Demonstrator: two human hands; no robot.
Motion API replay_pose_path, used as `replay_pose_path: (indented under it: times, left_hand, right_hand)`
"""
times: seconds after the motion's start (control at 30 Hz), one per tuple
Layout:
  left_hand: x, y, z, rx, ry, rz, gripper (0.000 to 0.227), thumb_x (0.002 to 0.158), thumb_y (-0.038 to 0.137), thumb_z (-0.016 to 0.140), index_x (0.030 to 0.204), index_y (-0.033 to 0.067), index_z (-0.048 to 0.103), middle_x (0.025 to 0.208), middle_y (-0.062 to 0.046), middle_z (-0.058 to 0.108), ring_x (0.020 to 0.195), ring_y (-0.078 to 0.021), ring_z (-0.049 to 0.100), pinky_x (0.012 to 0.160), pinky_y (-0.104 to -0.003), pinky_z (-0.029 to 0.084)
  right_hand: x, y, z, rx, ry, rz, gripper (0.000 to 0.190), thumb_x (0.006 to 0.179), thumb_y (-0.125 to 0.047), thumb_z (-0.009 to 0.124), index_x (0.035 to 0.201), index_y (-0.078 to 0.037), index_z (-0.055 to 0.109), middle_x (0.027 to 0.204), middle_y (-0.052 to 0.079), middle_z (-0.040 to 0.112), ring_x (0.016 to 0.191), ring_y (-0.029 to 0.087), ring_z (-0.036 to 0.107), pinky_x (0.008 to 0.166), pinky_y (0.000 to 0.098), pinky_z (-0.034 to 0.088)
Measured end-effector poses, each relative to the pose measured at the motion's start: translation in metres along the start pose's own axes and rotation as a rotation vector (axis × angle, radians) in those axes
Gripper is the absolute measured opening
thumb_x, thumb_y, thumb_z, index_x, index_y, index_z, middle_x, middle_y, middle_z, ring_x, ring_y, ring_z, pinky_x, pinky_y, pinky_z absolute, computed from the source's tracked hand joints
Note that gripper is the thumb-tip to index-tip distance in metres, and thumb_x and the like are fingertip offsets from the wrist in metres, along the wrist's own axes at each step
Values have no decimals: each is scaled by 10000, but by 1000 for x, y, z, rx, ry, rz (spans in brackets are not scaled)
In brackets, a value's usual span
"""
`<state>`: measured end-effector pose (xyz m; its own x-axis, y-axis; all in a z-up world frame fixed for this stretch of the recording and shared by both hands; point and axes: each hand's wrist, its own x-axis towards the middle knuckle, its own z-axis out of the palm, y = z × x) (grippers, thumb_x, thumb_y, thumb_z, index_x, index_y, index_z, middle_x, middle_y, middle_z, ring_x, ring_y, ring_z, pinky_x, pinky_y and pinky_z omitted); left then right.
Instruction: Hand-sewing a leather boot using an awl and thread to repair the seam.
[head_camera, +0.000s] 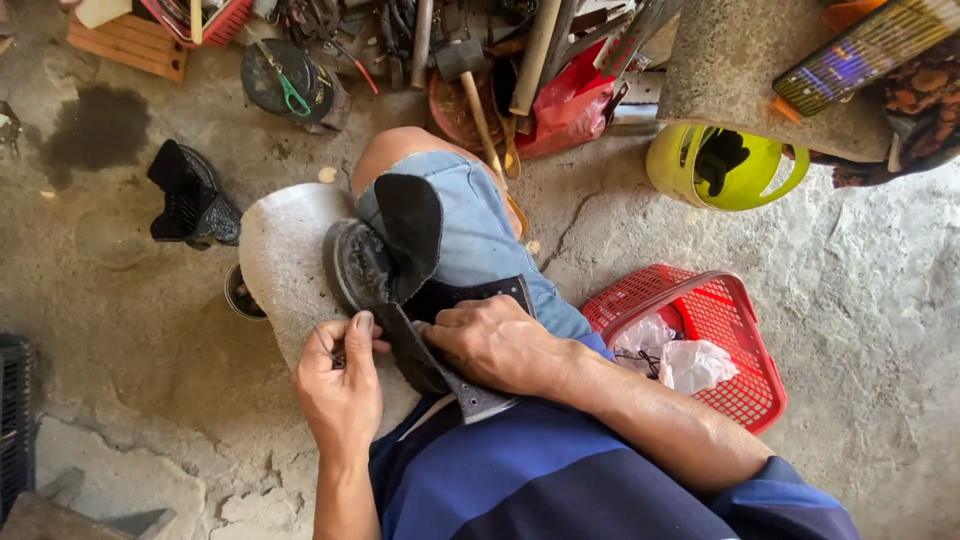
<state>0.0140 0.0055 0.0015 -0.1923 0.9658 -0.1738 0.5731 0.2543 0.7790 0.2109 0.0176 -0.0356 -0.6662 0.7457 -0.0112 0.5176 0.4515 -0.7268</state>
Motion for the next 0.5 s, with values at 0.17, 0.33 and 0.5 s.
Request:
replay_pose_path:
  times: [0.17,0.33,0.5]
  left_hand:
    - [-2,-6,-7,-172,-76,-80,193,1044,175,605,920,46,677,799,-98,743,699,-154,721,678,-284,602]
    - [-17,-9,-24,-225,55,-50,143,1061,155,590,1014,61,687,996,-92,747,634,-67,583,403,-166,410]
    - [-28,-10,-30,-157,155,-46,152,1084,165,601,1002,39,623,1154,-98,681,906,-147,692,526,-207,436]
  right_hand:
    - [3,-5,-19,298,-1,173,342,981,-122,471,1287,-111,624,963,114,658,824,356,677,638,507,496]
    - [19,-29,-58,642,-124,469,711,967,-535,347,1431,-24,519,1450,167,590,1343,300,558,1102,402,397]
    - [33,-39,-35,591,-239,567,1062,748,-749,519,1488,10,446,1474,208,542,1349,361,524,1088,445,396]
